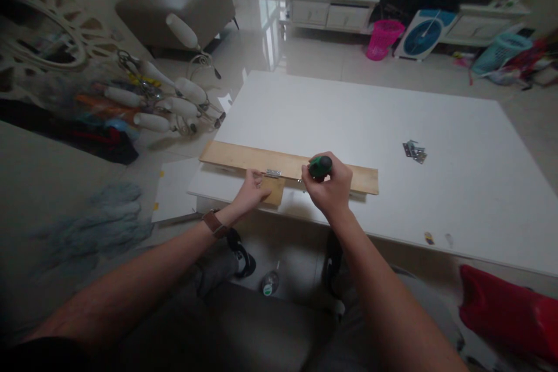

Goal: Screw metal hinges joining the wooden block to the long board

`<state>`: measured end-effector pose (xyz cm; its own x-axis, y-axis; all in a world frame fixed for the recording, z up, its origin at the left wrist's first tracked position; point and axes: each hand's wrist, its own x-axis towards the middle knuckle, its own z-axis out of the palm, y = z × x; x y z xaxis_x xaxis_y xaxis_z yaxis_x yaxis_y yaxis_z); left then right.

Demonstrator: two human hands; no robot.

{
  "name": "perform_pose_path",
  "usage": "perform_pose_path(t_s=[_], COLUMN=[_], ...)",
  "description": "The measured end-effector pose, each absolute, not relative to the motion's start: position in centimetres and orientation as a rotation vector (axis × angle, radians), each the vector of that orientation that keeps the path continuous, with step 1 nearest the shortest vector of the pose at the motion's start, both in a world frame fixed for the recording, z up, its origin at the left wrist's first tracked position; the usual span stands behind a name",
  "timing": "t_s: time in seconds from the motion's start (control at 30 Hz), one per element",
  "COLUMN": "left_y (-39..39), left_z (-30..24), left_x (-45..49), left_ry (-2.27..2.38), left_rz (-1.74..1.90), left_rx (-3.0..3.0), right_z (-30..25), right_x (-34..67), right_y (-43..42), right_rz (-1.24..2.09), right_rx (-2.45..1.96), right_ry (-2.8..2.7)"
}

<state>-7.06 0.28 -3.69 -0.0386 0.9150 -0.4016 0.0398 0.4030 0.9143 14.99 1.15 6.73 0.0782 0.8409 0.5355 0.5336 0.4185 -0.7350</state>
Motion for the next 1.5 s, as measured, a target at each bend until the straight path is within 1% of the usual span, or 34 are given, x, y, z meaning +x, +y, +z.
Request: perform_pose_path(t_s=[0.2, 0.43, 0.83, 0.97, 1.27, 1.5], left_y=[-0.1, 0.4, 0.5, 0.6, 0.5, 0.3], left_z=[-4.4, -4.2, -6.2, -6.2, -6.2, -6.1], left_x=[-6.3, -5.6, -6.2, -6.0, -5.8, -5.6], left_ry=[1.606, 1.442, 1.323, 1.294, 1.297, 1.247], left_rz=[0.904, 1.032, 1.1, 1.132, 1.164, 1.218], left_rx=[0.849, 0.768, 0.575, 0.511, 0.569, 0.475], right_z=[7.2, 7.4, 7.1, 6.6, 6.1, 5.9], right_x=[14.7, 13.8, 11.6, 11.0, 10.7, 10.6], right_y=[0.9, 0.8, 1.6, 2.2, 2.5, 2.6], right_rz=[0.273, 0.298, 0.295, 0.299, 0.32, 0.329], right_rx=[-1.231, -1.214, -1.151, -1.088, -1.116, -1.099], right_ry=[-1.581, -1.519, -1.478, -1.482, -1.491, -1.513])
